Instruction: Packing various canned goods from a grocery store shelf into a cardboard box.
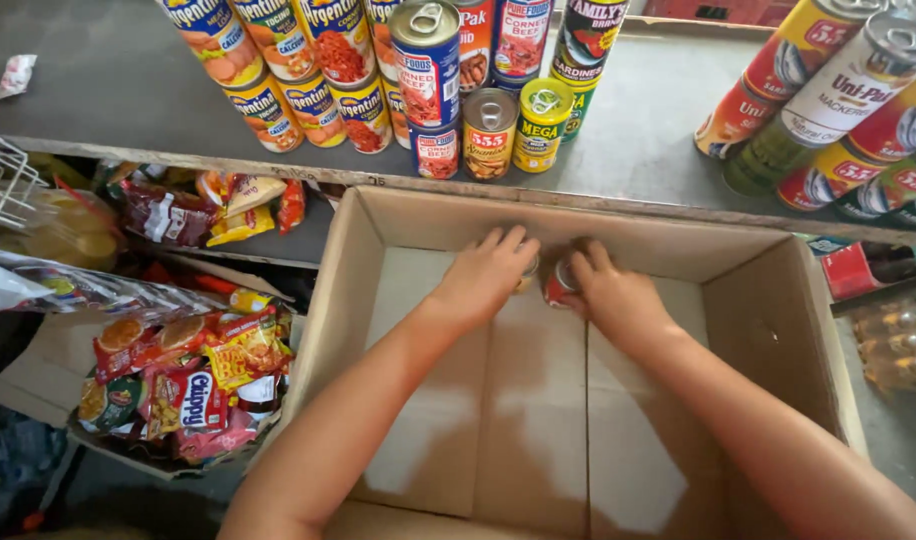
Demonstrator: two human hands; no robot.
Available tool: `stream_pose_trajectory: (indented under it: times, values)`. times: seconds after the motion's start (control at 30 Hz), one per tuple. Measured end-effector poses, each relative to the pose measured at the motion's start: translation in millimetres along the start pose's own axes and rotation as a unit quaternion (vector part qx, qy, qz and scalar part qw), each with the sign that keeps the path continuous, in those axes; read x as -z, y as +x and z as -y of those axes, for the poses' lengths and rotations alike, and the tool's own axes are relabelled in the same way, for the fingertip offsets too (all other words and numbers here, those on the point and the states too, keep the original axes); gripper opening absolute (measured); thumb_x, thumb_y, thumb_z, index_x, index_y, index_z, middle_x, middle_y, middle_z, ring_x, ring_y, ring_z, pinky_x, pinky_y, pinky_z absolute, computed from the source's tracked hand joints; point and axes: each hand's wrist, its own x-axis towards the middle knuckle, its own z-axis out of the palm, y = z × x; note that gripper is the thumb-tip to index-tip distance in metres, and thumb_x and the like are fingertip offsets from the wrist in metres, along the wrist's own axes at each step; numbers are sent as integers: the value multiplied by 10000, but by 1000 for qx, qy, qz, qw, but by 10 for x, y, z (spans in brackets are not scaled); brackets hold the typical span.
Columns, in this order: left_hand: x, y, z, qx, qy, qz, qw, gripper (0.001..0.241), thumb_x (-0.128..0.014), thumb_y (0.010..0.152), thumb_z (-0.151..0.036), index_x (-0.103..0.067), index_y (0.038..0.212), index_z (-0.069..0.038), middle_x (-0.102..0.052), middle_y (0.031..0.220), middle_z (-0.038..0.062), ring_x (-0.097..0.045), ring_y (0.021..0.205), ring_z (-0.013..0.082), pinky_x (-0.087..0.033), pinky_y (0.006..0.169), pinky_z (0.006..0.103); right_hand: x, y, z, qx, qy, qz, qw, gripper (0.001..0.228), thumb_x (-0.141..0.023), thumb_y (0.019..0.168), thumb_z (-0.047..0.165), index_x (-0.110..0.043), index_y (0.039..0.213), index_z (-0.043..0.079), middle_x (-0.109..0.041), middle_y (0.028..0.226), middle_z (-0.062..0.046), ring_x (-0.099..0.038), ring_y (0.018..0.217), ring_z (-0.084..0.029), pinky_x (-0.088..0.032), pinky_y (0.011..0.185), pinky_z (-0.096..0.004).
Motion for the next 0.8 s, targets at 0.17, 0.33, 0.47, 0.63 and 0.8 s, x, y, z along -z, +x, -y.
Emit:
stream_pose_trajectory:
  times: [0.17,0.33,0.47,0.63,0.8]
  values:
    - [-209,76,49,41,45,34,998,595,-816,717,-261,-565,1216,-54,-635,1159,144,-669,1007,365,-579,742,499,117,35,26,-26,-5,44,999,615,-755,804,434,-548,1226,37,-599,1232,-177,-724,849,-371,-602,654,-460]
    - [167,329,-78,78,93,18,992,533,-799,775,-329,-581,1191,-77,-708,993,118,-729,860,327,-591,673,472,488,157,143,-42,-19,46,998,533,-726,858,493,-578,1161,80,-611,1165,-135,-725,822,-332,-596,662,-440]
    - [1361,452,-310,70,25,-121,990,327,-691,930,-343,-619,1124,-90,-718,964,111,-725,878,319,-568,689,478,891,396,92,28,22,-148,988,379,-696,897,268,-606,1237,126,-623,1163,-119,-689,944,-331,-586,709,-428]
    - [2086,204,-217,52,-6,-377,925,254,-674,1028,-207,-592,1236,-87,-691,1053,120,-699,1011,314,-555,852,437,1426,796,275,44,55,-225,972,477,-698,917,159,-556,1365,81,-571,1261,-143,-605,1159,-354,-560,855,-458]
    - [1894,83,76,135,-61,-425,893,356,-667,956,-83,-562,1297,-89,-650,1135,138,-651,1097,335,-518,929,456,1649,1223,596,120,149,-244,951,659,-729,918,118,-475,1526,100,-501,1355,-150,-519,1245,-357,-508,1016,-451]
